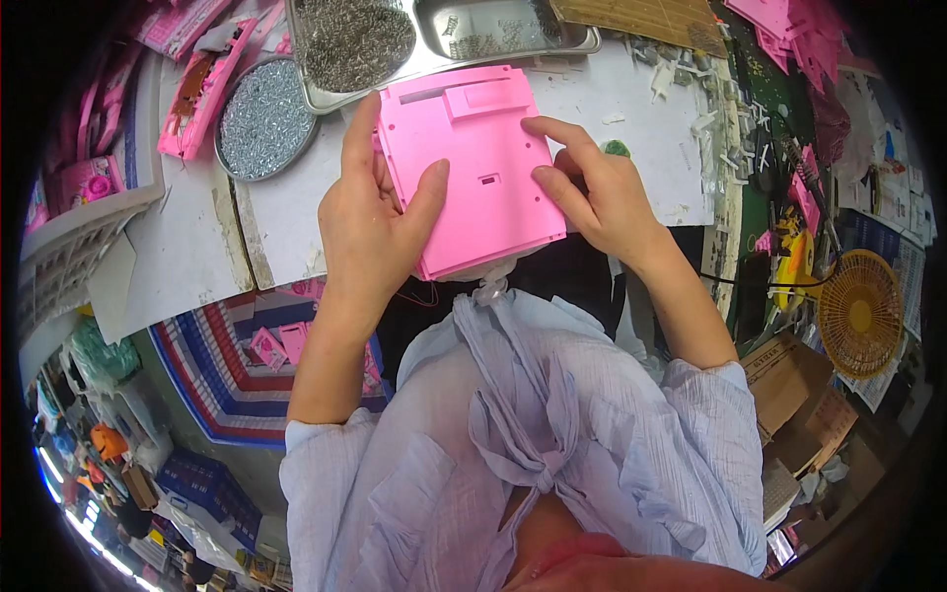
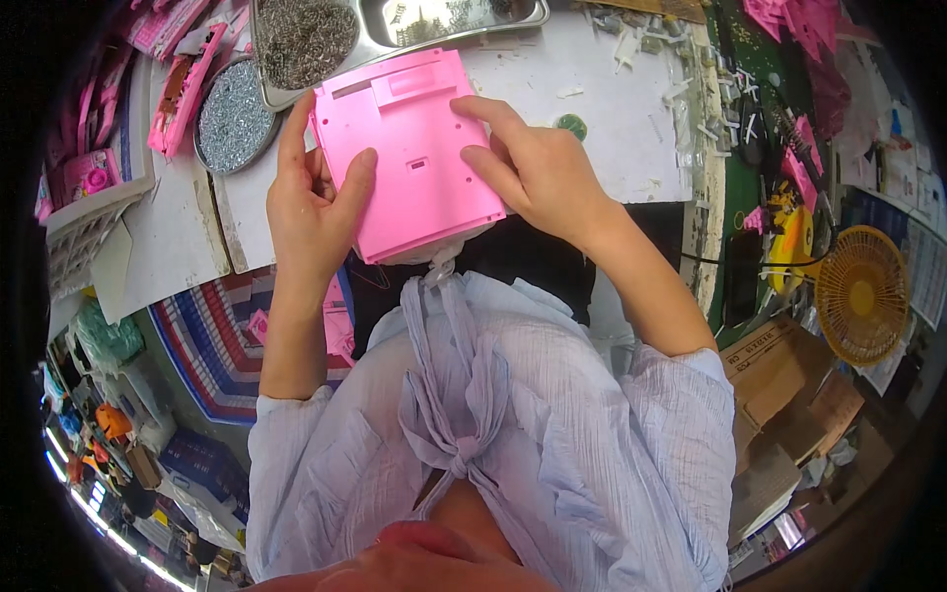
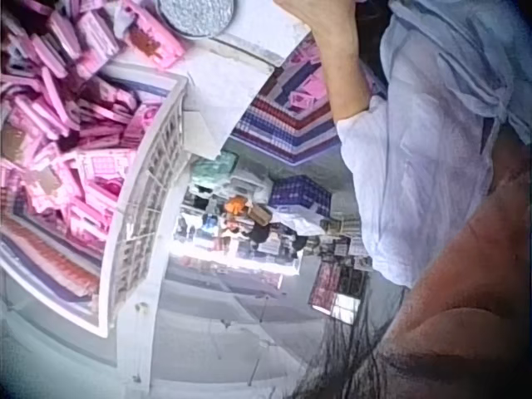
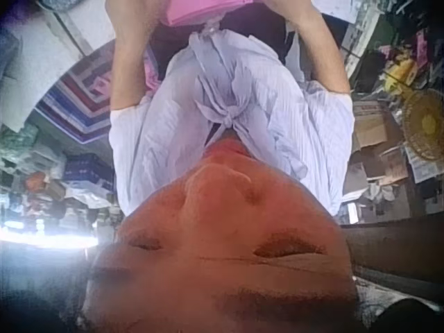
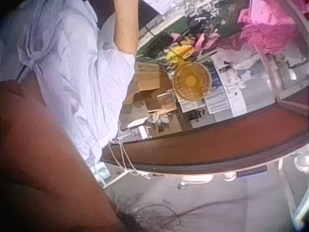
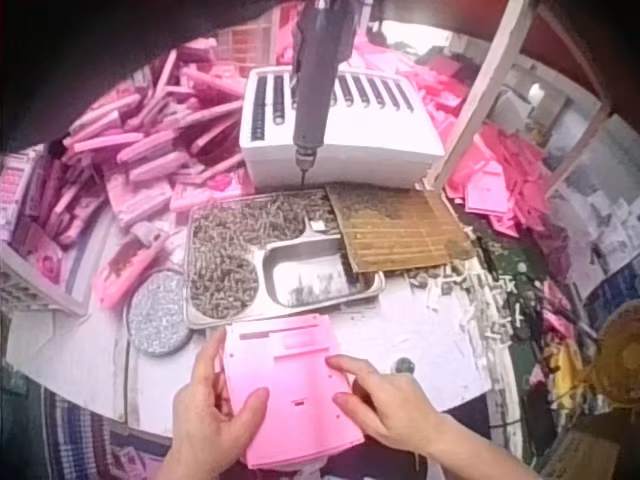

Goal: Assemble and solder electronic components inside a pink plastic toy casing.

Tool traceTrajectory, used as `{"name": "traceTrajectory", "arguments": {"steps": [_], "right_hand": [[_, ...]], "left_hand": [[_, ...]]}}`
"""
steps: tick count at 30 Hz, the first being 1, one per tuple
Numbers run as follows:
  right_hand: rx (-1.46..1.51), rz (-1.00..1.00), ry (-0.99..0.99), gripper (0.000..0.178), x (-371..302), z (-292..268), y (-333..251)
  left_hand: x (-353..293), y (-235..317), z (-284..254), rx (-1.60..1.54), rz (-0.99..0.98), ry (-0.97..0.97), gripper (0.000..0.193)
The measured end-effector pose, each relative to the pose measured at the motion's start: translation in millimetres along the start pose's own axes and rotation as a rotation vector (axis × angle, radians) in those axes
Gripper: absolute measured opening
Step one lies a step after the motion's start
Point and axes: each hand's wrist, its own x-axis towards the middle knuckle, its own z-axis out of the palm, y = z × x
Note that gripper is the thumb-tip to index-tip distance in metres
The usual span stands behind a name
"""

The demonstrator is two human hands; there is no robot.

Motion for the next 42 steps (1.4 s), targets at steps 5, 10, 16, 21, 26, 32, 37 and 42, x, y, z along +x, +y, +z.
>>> {"name": "traceTrajectory", "arguments": {"steps": [5,10,16,21,26,32,37,42], "right_hand": [[-0.114,-0.144,-0.001,0.042,10,2,3],[-0.064,-0.245,0.045,0.040,3,5,10],[0.085,-0.079,-0.097,0.039,7,-6,7],[0.257,0.024,-0.119,0.039,2,-5,12],[0.108,-0.074,-0.098,0.041,6,-2,10],[-0.098,-0.216,-0.161,0.055,7,-11,1],[-0.259,-0.170,-0.201,0.067,7,-9,-9],[-0.313,-0.204,-0.301,0.074,14,-22,-16]], "left_hand": [[-4,0,-2,-0.035,-0.098,-0.003,0.076],[-7,0,0,-0.050,-0.106,0.022,0.074],[-13,-15,8,-0.193,-0.114,0.092,0.073],[-19,-24,20,-0.390,-0.092,0.181,0.071],[-19,-18,11,-0.127,-0.119,0.151,0.070],[-34,-4,-6,0.142,-0.163,0.054,0.068],[-40,-30,-5,0.088,-0.044,-0.015,0.068],[-38,-26,-22,-0.103,-0.212,-0.177,0.083]]}}
